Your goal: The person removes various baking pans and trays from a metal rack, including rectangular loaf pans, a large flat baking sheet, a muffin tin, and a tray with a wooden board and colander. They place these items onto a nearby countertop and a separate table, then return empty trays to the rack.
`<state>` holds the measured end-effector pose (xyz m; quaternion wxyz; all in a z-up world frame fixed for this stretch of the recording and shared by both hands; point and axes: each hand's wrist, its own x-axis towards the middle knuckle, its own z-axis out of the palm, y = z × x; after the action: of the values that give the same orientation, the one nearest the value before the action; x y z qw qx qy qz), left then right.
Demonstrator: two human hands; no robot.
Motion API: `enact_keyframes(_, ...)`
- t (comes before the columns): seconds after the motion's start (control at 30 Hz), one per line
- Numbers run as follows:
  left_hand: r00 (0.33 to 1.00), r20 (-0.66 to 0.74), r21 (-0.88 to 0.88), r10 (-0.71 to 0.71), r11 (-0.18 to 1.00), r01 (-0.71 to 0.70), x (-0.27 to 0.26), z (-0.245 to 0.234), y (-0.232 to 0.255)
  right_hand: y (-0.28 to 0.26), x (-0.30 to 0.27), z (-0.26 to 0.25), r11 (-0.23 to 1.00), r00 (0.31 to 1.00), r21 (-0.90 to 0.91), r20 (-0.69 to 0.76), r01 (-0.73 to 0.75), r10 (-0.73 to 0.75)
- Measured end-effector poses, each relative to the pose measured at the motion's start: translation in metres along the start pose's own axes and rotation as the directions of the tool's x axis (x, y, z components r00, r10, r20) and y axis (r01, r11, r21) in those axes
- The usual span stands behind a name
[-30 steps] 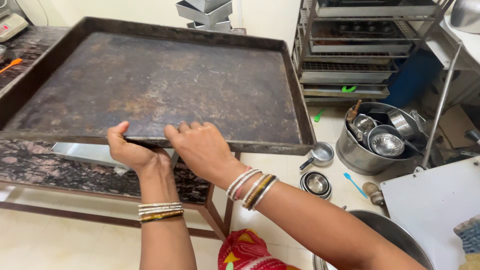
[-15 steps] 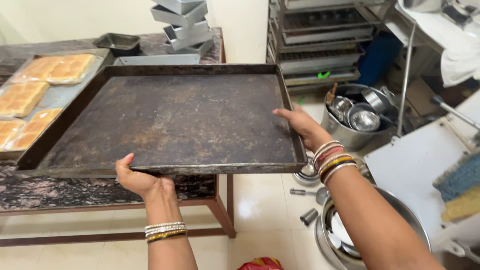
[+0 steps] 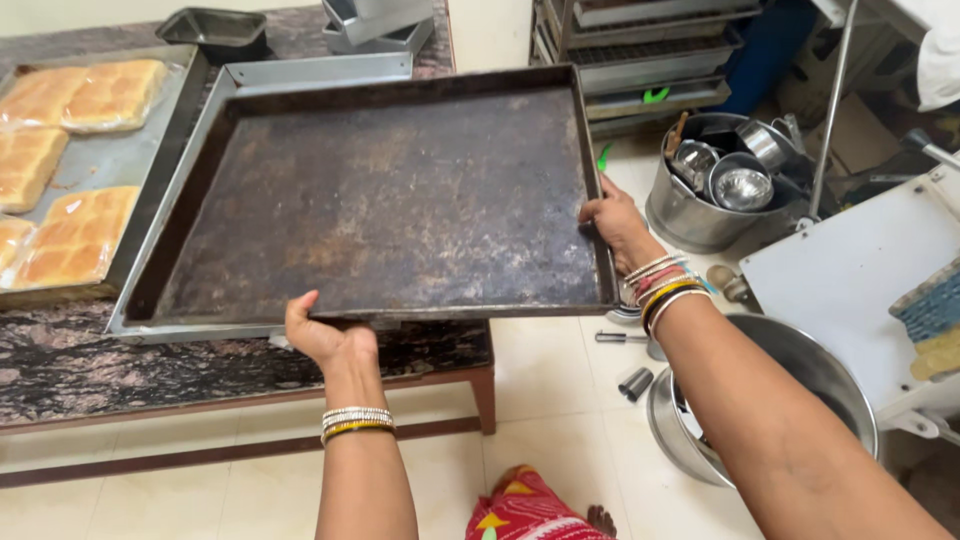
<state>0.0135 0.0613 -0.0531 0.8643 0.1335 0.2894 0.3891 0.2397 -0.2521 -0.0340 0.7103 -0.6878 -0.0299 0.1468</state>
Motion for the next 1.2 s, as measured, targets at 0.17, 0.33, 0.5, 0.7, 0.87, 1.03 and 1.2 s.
enact_keyframes(0.17, 0.999, -0.043, 0.024, -0.023, 0.999, 0.024, 0.029, 0.005, 0.008, 0.006, 0.003, 0.020, 0.999, 1.000, 0.046, 0.016, 0.018, -0.018)
enact_keyframes(0.33, 0.993, -0.113, 0.053, -0.046, 0.997, 0.053, 0.055, 0.011, 0.011, 0.011, 0.011, 0.035, 0.993, 1.000, 0.117, 0.030, -0.001, -0.003)
enact_keyframes(0.5, 0.994, -0.081, 0.060, -0.073, 0.995, 0.078, 0.089, 0.009, 0.013, 0.016, 0.024, 0.051, 0.997, 1.000, 0.082, 0.023, 0.011, -0.013)
enact_keyframes(0.7, 0.970, -0.228, 0.129, -0.083, 0.985, 0.114, 0.116, 0.002, 0.013, 0.022, 0.029, 0.060, 0.997, 1.000, 0.078, 0.027, -0.010, 0.008)
enact_keyframes(0.87, 0.960, -0.260, 0.138, -0.106, 0.980, 0.146, 0.126, -0.004, 0.012, 0.026, 0.029, 0.067, 0.999, 1.000, 0.041, 0.011, 0.011, -0.012)
enact_keyframes(1.03, 0.962, -0.255, 0.112, -0.095, 0.986, 0.127, 0.135, -0.015, 0.014, 0.030, 0.031, 0.077, 0.997, 0.999, 0.075, 0.022, 0.026, -0.027)
enact_keyframes(1.2, 0.962, -0.263, 0.102, -0.075, 0.989, 0.105, 0.147, -0.023, 0.022, 0.035, 0.036, 0.090, 0.997, 1.000, 0.078, 0.023, 0.011, -0.013)
